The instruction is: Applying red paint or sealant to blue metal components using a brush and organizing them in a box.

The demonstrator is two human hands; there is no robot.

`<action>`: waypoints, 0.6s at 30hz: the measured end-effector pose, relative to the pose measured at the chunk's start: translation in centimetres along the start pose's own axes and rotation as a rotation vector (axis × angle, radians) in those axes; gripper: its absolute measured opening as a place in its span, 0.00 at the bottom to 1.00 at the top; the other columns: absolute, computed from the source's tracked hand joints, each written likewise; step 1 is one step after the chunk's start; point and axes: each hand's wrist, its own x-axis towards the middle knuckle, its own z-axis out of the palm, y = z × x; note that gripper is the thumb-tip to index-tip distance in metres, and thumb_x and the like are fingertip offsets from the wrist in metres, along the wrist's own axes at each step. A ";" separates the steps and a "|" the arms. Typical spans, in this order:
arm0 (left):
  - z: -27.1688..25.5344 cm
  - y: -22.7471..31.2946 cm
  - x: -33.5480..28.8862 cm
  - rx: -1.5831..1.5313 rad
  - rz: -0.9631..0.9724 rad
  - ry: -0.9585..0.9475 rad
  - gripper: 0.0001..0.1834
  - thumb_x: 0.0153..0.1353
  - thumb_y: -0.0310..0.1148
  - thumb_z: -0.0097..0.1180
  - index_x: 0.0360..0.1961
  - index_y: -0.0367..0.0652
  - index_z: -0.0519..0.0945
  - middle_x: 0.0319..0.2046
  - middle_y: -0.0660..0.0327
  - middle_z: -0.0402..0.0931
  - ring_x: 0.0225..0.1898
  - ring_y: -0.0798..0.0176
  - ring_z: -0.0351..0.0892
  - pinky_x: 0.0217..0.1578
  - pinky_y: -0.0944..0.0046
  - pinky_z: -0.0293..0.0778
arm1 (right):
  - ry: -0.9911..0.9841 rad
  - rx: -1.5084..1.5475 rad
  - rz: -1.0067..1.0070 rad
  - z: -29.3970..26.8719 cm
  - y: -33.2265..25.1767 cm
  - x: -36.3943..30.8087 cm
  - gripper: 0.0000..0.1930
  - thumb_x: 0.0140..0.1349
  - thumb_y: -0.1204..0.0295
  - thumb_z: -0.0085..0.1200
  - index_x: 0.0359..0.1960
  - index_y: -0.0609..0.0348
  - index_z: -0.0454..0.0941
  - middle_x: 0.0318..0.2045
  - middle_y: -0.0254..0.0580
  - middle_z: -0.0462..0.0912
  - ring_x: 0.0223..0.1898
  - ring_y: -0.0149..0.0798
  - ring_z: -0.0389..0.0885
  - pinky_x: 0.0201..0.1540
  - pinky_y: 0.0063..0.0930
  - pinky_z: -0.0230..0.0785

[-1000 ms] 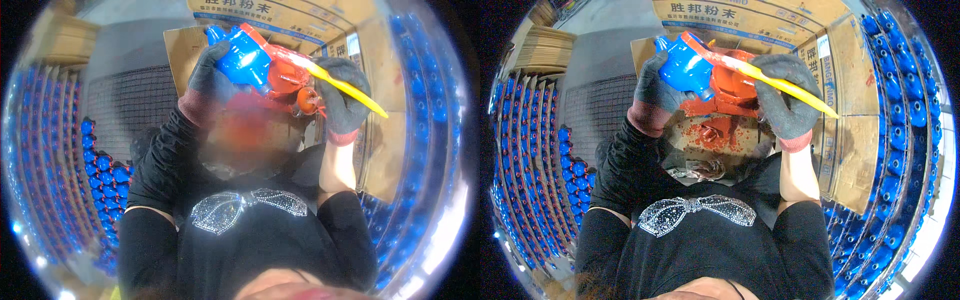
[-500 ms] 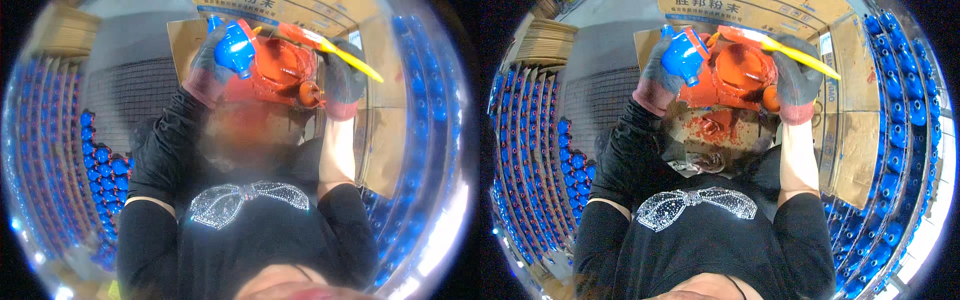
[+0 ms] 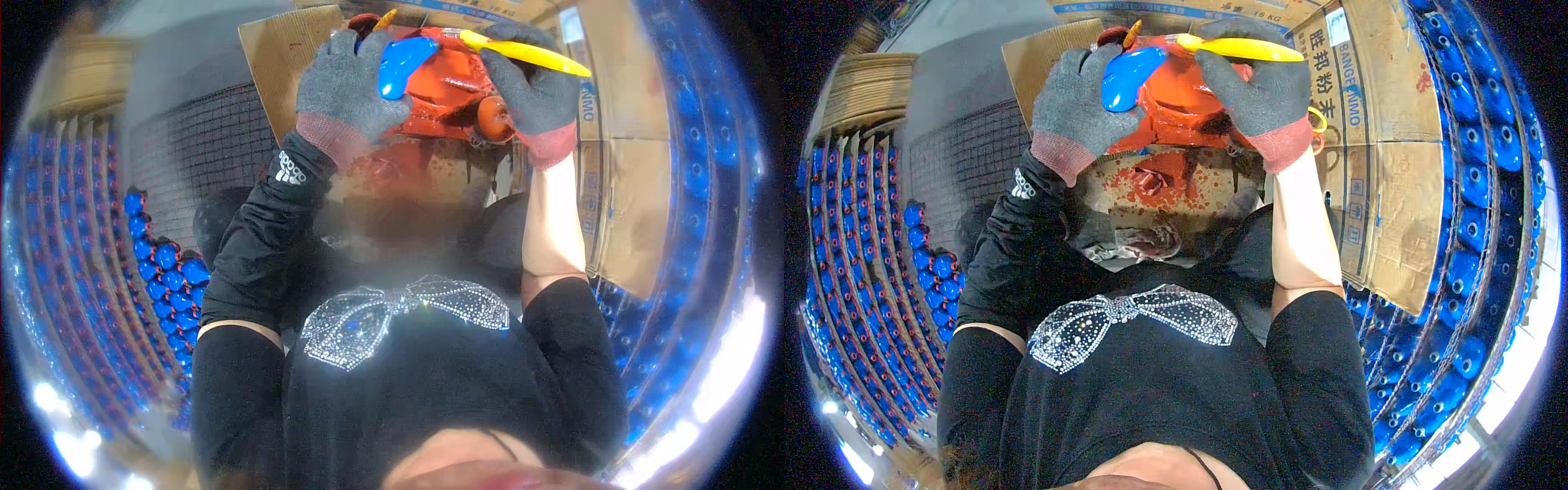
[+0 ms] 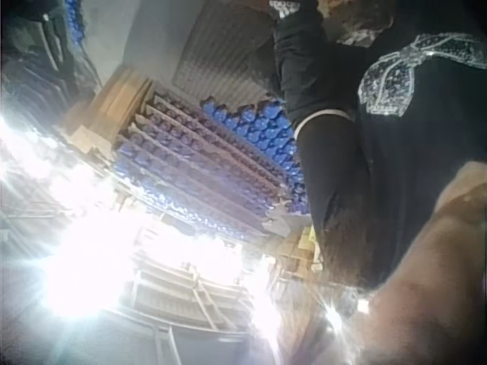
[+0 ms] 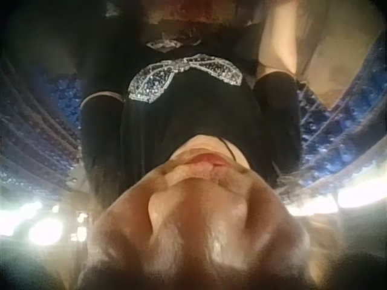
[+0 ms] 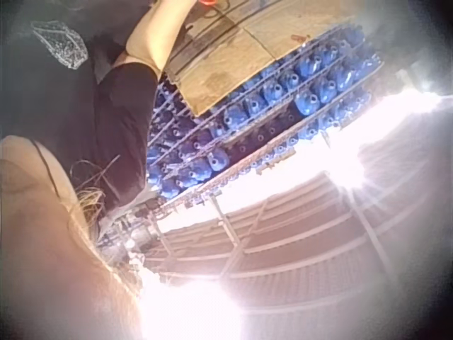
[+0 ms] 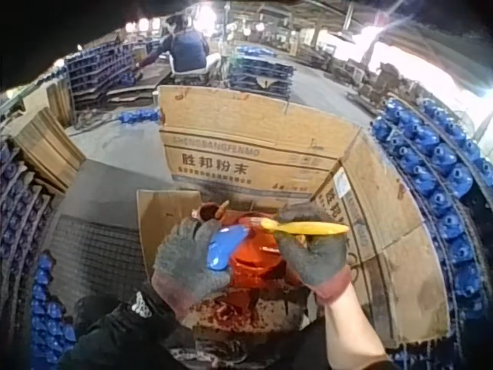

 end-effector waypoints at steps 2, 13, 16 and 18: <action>0.1 -0.4 0.2 -0.048 -0.032 -0.018 0.36 0.41 0.44 0.70 0.53 0.44 0.72 0.43 0.51 0.73 0.45 0.47 0.75 0.45 0.53 0.75 | 0.032 0.042 -0.006 -0.1 0.3 -0.2 0.11 0.53 0.77 0.63 0.40 0.62 0.80 0.34 0.39 0.83 0.32 0.27 0.80 0.34 0.21 0.73; -1.4 -1.1 0.3 -1.460 -0.438 -0.280 0.34 0.50 0.41 0.66 0.57 0.38 0.71 0.51 0.55 0.74 0.49 0.59 0.77 0.51 0.62 0.74 | 0.153 0.490 0.045 -0.5 1.8 -0.2 0.10 0.57 0.78 0.55 0.41 0.65 0.74 0.41 0.47 0.79 0.37 0.38 0.79 0.43 0.28 0.73; -2.4 -0.2 0.1 -1.894 -0.465 -0.320 0.27 0.58 0.38 0.56 0.57 0.37 0.71 0.51 0.56 0.73 0.48 0.58 0.78 0.52 0.62 0.74 | 0.091 0.062 -0.111 -0.2 2.7 0.1 0.05 0.56 0.81 0.58 0.34 0.64 0.77 0.33 0.39 0.78 0.32 0.32 0.75 0.35 0.26 0.68; -2.9 0.4 0.4 -2.147 -0.497 -0.392 0.25 0.64 0.38 0.46 0.60 0.39 0.67 0.50 0.55 0.74 0.48 0.58 0.78 0.52 0.62 0.74 | 0.195 -0.253 -0.154 1.2 4.0 -0.3 0.03 0.56 0.82 0.58 0.30 0.66 0.76 0.31 0.39 0.77 0.32 0.32 0.75 0.34 0.26 0.67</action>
